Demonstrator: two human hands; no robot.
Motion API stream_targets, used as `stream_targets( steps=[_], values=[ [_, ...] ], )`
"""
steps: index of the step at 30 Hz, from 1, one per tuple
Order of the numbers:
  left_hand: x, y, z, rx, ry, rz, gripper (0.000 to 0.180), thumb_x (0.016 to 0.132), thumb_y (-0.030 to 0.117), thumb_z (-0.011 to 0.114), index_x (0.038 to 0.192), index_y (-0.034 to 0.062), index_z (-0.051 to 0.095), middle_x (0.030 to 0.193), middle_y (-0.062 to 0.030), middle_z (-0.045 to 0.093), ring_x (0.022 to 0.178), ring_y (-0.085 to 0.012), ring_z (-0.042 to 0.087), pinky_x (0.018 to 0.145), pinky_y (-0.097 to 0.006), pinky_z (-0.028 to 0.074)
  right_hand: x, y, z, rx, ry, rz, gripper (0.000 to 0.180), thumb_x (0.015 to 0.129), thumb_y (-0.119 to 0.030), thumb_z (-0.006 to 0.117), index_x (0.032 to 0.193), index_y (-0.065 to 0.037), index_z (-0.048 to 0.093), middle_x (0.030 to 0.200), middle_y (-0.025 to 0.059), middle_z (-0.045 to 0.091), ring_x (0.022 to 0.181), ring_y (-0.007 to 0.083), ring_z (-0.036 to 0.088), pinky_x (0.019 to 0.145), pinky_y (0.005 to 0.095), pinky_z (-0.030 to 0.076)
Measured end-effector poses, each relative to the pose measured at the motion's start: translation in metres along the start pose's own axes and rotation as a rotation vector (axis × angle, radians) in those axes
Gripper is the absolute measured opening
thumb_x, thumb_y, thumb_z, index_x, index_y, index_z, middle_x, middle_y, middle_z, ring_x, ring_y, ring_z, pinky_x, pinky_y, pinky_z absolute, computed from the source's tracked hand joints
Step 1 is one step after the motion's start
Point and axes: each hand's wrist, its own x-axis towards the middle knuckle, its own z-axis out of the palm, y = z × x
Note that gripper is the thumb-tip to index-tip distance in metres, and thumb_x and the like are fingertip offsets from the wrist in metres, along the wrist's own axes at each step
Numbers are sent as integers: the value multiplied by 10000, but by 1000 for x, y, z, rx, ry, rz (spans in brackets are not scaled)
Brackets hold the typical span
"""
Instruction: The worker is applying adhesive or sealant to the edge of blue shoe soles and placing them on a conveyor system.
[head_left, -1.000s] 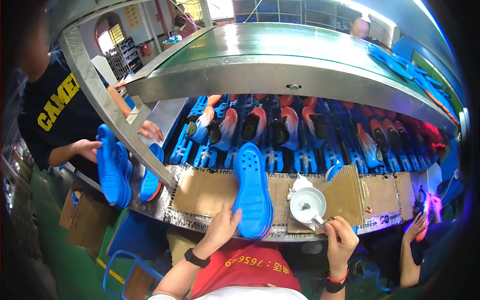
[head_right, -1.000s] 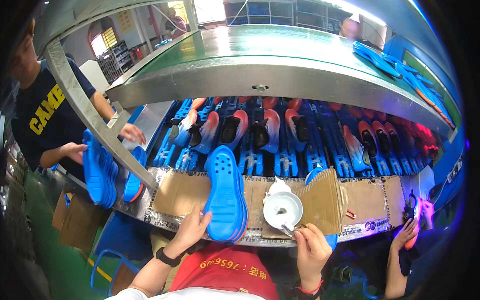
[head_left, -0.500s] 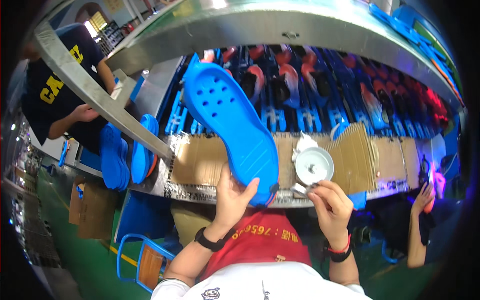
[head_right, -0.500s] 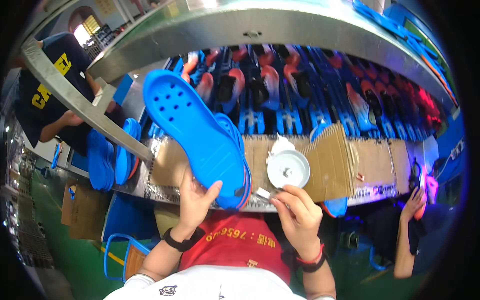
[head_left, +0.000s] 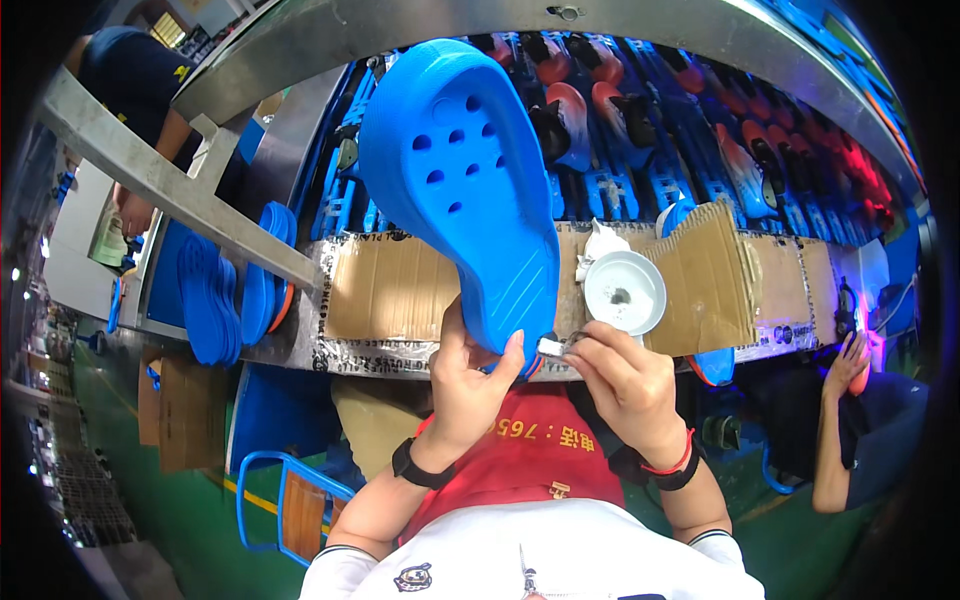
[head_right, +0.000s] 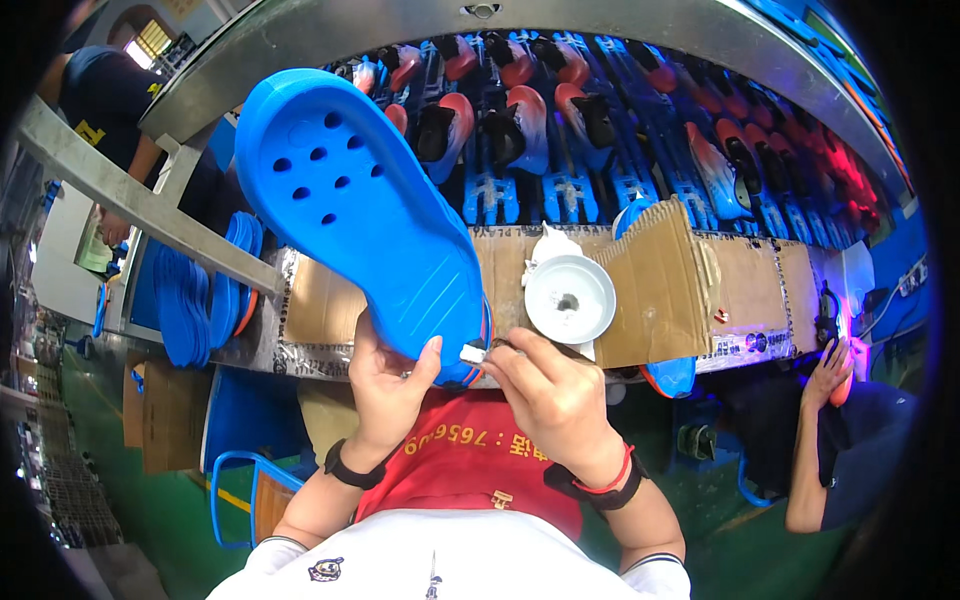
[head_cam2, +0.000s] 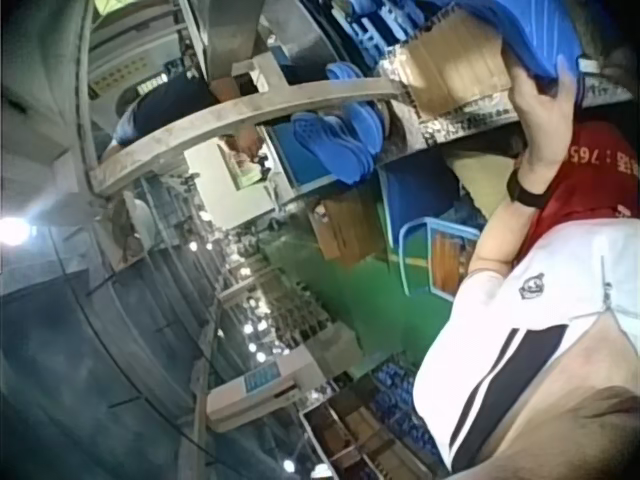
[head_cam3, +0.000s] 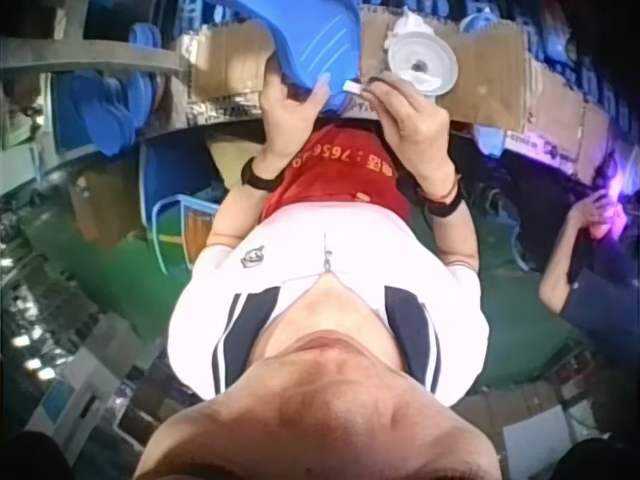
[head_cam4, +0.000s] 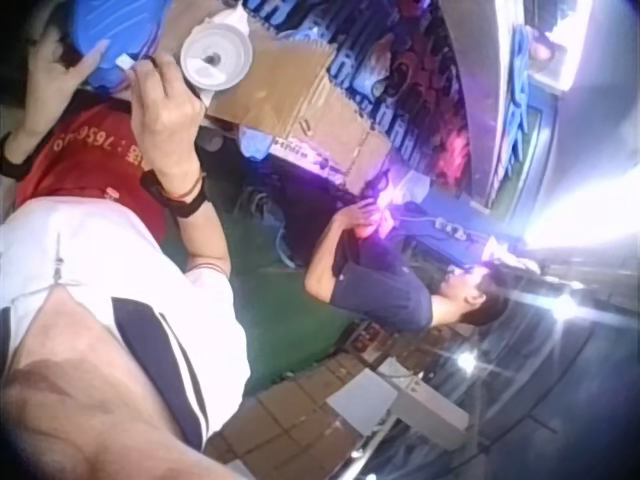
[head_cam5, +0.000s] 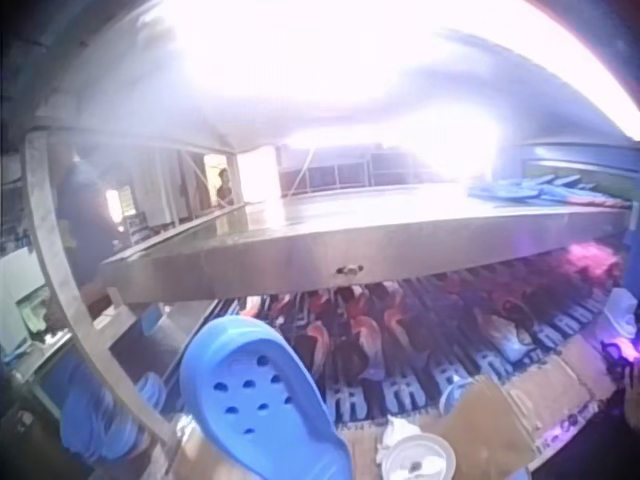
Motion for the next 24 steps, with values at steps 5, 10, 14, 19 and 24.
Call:
stream_targets(
  steps=[5, 10, 14, 19, 24],
  values=[
    [-3, 1, -1, 22, 25, 10, 555, 849, -17, 637, 1325, -35, 354, 1075, -132, 605, 914, -162, 642, 742, -289, 557, -1, 0, 0, 29, 2, 42, 164, 735, -66, 752, 865, -38, 655, 884, 122, 662, 636, 269, 657, 521, 326, 522],
    [-3, 3, -2, -11, -16, -98, 536, 848, -41, 630, 1305, -23, 350, 1156, -106, 536, 1035, -149, 566, 851, -288, 499, 1, 1, 2, 41, -4, 93, 160, 734, -68, 750, 861, -40, 656, 883, 117, 667, 646, 277, 659, 527, 331, 524],
    [2, 1, -2, -15, -29, -77, 546, 848, -42, 632, 1312, -21, 347, 1160, -104, 536, 1027, -146, 567, 854, -284, 495, 7, 6, 3, -31, 11, 64, 169, 734, -72, 750, 871, -52, 653, 894, 106, 667, 630, 268, 653, 517, 331, 520],
    [7, 4, 10, 118, -43, 55, 569, 850, 1, 649, 1331, -53, 350, 1074, -137, 605, 922, -173, 640, 762, -299, 550, 1, 6, -15, -162, 27, 79, 176, 735, -70, 739, 886, -69, 650, 902, 90, 649, 605, 264, 643, 495, 339, 510],
    [22, 10, 22, -78, -160, -45, 690, 828, 17, 675, 1332, -18, 206, 1111, -182, 578, 969, -224, 626, 790, -309, 549, -10, 15, -51, -169, 295, 173, 162, 730, -10, 732, 872, -27, 655, 890, 138, 654, 667, 273, 652, 569, 317, 517]
  ],
)
